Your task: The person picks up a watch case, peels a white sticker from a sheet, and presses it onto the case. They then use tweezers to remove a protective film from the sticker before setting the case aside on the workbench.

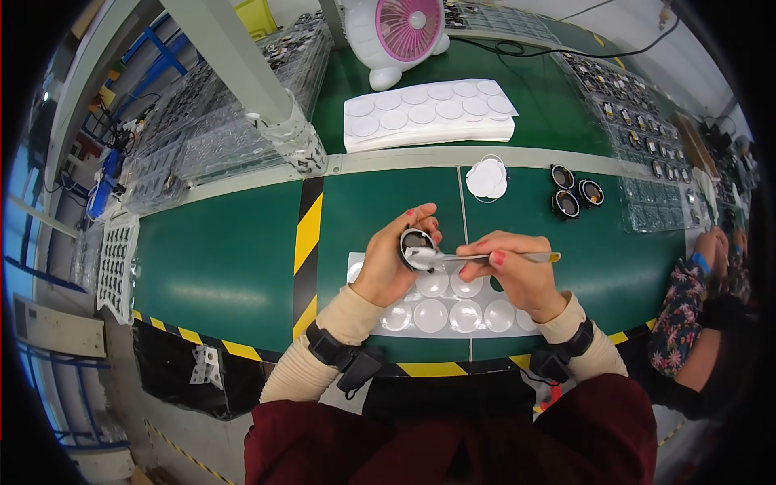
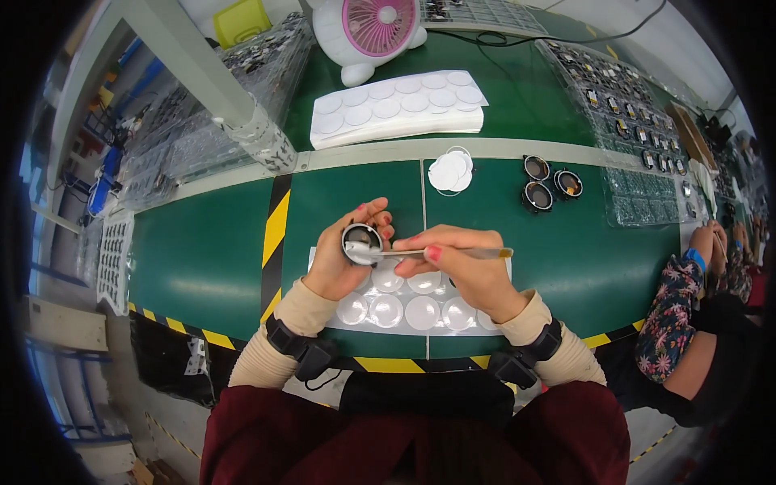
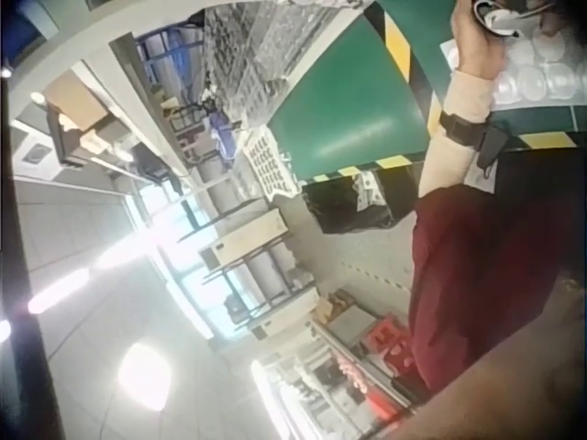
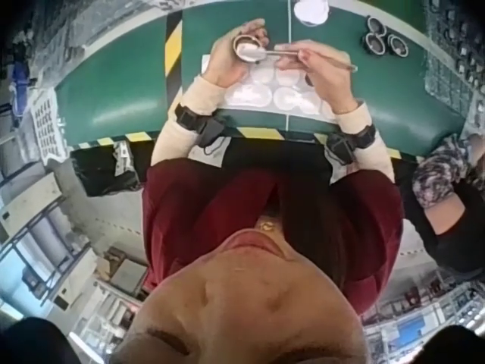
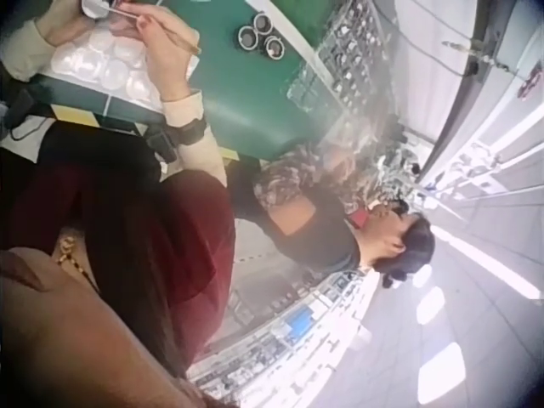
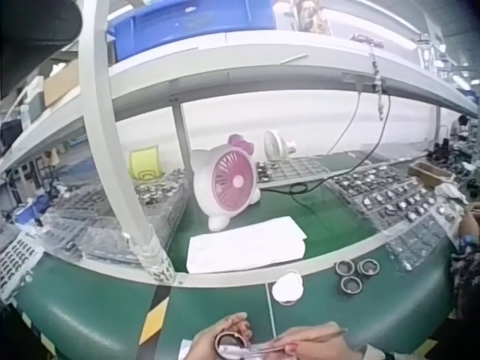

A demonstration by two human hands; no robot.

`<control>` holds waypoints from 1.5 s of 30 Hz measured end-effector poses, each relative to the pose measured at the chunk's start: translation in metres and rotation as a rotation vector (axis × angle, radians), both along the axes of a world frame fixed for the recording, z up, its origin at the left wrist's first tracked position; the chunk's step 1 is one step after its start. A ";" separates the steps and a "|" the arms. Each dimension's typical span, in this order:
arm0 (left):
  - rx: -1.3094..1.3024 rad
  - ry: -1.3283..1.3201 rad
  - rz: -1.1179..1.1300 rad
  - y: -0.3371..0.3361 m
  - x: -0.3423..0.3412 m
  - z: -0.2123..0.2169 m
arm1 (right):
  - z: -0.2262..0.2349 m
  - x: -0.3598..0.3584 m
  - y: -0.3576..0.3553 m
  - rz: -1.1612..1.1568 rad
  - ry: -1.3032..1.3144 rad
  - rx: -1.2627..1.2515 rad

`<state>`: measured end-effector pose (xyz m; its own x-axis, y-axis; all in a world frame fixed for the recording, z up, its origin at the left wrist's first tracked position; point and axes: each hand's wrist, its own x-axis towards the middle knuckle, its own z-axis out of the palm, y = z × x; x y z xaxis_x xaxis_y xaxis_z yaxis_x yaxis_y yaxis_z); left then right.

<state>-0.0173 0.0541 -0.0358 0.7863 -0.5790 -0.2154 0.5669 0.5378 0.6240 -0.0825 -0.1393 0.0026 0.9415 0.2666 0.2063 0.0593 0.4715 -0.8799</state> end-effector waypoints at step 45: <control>0.110 -0.081 0.059 -0.014 -0.008 0.025 | -0.017 0.012 0.011 -0.446 -1.168 -0.963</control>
